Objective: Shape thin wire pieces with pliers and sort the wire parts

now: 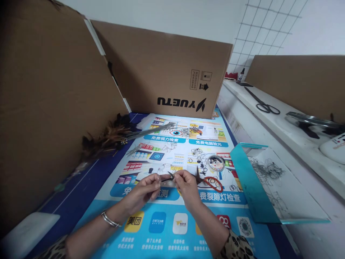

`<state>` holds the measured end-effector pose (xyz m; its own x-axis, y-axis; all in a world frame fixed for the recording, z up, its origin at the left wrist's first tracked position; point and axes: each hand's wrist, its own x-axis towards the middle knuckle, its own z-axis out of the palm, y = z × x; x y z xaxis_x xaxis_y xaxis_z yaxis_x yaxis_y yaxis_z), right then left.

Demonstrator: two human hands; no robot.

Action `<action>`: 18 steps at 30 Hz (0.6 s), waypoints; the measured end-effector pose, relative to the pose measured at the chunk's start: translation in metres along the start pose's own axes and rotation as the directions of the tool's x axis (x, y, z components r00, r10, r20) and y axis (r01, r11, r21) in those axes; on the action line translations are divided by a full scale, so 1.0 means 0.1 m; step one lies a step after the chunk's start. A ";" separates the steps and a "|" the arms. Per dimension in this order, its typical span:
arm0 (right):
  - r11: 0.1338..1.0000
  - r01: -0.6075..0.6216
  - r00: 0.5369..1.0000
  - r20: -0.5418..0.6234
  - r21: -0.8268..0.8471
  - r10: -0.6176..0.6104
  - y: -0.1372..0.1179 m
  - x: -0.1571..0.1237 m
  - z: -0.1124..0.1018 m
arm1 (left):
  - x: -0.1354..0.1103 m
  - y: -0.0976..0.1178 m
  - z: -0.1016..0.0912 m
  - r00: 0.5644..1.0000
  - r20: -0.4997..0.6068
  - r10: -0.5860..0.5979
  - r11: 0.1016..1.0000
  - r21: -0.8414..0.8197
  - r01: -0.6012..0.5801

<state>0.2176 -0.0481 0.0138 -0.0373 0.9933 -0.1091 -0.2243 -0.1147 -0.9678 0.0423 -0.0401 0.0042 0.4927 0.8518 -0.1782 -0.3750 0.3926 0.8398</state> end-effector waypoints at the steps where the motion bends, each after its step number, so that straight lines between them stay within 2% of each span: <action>1: 1.000 0.003 1.000 -0.004 -0.008 -0.003 0.00 0.00 0.00 | 0.00 0.00 0.00 1.000 0.006 -0.006 1.000 -0.015 0.007; 12: 1.000 0.022 1.000 0.019 -0.016 -0.022 0.05 0.01 -0.01 | 0.03 0.00 -0.01 1.000 0.012 -0.028 0.993 -0.116 0.029; 18: 0.999 0.010 0.999 0.043 -0.050 -0.008 0.00 -0.01 -0.01 | 0.03 -0.05 -0.04 1.000 0.013 -0.021 0.994 -0.108 0.023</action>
<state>0.2184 -0.0488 0.0138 -0.0772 0.9928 -0.0914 -0.1756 -0.1038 -0.9790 0.0424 -0.0381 -0.0030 0.5106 0.8387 -0.1894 -0.4465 0.4469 0.7752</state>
